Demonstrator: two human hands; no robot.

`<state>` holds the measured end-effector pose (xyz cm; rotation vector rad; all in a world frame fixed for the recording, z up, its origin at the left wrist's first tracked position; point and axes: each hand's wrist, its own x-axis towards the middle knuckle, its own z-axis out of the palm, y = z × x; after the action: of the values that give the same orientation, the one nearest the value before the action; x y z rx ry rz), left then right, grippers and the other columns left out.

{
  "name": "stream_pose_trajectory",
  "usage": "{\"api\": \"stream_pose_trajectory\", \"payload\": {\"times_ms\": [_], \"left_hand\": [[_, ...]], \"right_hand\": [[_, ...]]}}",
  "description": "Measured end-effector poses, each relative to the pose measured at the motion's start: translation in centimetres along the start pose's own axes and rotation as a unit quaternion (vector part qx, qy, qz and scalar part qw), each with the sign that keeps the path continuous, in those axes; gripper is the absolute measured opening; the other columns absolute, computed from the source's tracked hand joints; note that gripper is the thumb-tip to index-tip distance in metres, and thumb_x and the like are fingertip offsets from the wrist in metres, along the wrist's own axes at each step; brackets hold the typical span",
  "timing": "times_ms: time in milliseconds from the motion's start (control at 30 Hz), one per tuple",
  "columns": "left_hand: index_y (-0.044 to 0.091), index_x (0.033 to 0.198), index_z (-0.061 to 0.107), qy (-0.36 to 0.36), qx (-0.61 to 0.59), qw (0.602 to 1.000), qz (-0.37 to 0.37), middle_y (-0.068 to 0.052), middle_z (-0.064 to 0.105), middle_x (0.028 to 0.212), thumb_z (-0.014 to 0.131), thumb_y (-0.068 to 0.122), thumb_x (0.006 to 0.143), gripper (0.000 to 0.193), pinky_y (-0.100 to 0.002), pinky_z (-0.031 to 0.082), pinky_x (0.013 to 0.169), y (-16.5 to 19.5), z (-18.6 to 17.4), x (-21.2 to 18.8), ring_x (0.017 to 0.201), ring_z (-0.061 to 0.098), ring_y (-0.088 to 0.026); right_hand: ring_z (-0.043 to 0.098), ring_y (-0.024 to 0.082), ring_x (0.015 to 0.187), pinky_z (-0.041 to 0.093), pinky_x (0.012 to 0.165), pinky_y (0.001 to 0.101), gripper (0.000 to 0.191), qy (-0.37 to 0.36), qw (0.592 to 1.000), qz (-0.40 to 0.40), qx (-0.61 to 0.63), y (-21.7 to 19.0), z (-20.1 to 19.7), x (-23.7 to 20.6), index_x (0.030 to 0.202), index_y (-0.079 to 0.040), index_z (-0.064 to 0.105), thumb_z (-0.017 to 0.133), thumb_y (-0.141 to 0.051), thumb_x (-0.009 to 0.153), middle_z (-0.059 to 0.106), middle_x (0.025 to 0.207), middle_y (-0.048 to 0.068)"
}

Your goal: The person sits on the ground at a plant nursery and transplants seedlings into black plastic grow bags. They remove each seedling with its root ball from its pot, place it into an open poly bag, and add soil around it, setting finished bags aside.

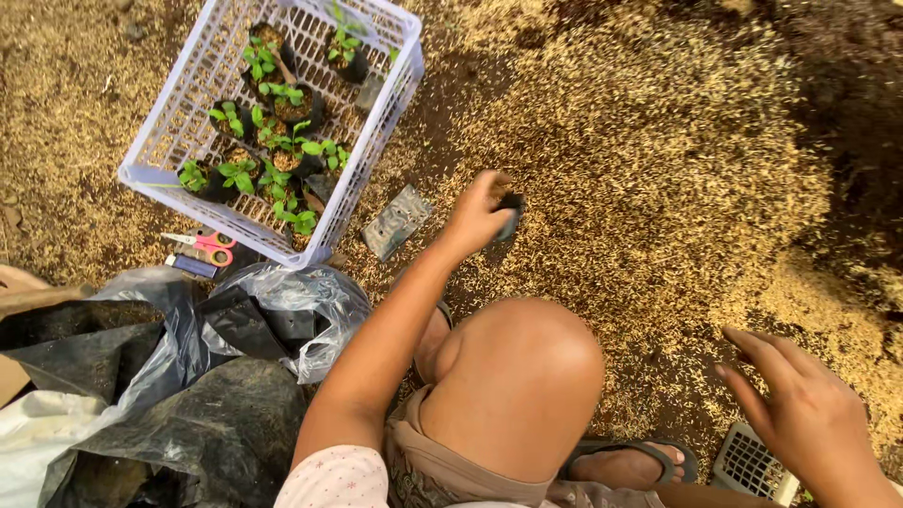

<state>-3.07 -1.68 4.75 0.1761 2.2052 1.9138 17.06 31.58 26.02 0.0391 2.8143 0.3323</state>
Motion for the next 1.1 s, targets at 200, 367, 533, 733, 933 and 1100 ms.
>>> {"api": "stream_pose_trajectory", "payload": {"times_ms": [200,367,533,733,933,1100], "left_hand": [[0.013,0.154,0.037,-0.119,0.134,0.964,0.195,-0.016,0.078,0.103,0.078,0.016,0.081,0.083,-0.037,0.065,0.066,19.4,12.6,1.7,0.085,0.079,-0.025],[0.011,0.143,0.045,-0.067,0.167,0.956,0.231,-0.011,0.076,0.088,0.076,0.026,0.083,0.069,-0.036,0.056,0.057,27.2,19.9,0.9,0.071,0.076,-0.022],[0.004,0.136,0.045,-0.015,0.079,0.981,0.174,-0.011,0.074,0.089,0.070,0.028,0.087,0.060,-0.034,0.054,0.050,27.3,23.0,1.1,0.063,0.076,-0.021],[0.012,0.108,0.065,-0.006,0.161,0.971,0.179,-0.002,0.077,0.086,0.078,0.034,0.092,0.029,-0.035,0.057,0.062,24.6,21.5,2.0,0.074,0.076,-0.018],[0.015,0.113,0.062,-0.021,0.213,0.935,0.284,0.001,0.074,0.103,0.069,0.019,0.080,0.034,-0.036,0.062,0.072,23.4,22.3,0.0,0.095,0.074,-0.018],[0.008,0.120,0.058,0.061,0.222,0.912,0.340,-0.010,0.070,0.110,0.072,0.030,0.075,0.052,-0.042,0.059,0.077,23.1,22.0,-0.2,0.098,0.071,-0.027]], "right_hand": [[0.072,0.019,0.094,0.058,0.083,0.0333,0.024,0.261,0.908,-0.086,0.316,1.0,-2.2,2.1,0.121,-0.007,0.069,0.070,-0.020,0.101,0.073,0.111,0.011],[0.067,0.014,0.097,0.059,0.089,0.0271,0.012,0.314,0.742,-0.073,0.587,3.3,-1.8,5.0,0.114,0.004,0.056,0.058,-0.007,0.117,0.067,0.110,0.013],[0.066,0.010,0.093,0.060,0.083,0.0234,0.013,0.334,0.652,-0.039,0.679,4.2,-1.7,7.8,0.113,0.002,0.055,0.055,-0.008,0.121,0.064,0.110,0.008],[0.065,0.011,0.101,0.058,0.086,0.0258,0.014,0.336,0.667,-0.043,0.664,3.7,-1.3,9.5,0.120,0.004,0.053,0.062,-0.006,0.115,0.064,0.115,0.007],[0.066,0.009,0.098,0.056,0.090,0.0217,0.012,0.280,0.561,-0.061,0.777,3.6,-1.6,9.9,0.124,0.006,0.063,0.064,0.001,0.114,0.068,0.112,0.007],[0.061,0.004,0.080,0.048,0.068,0.0177,0.010,0.277,0.637,0.027,0.719,4.7,-1.8,10.0,0.113,-0.002,0.068,0.066,-0.004,0.104,0.069,0.096,0.000]]}}
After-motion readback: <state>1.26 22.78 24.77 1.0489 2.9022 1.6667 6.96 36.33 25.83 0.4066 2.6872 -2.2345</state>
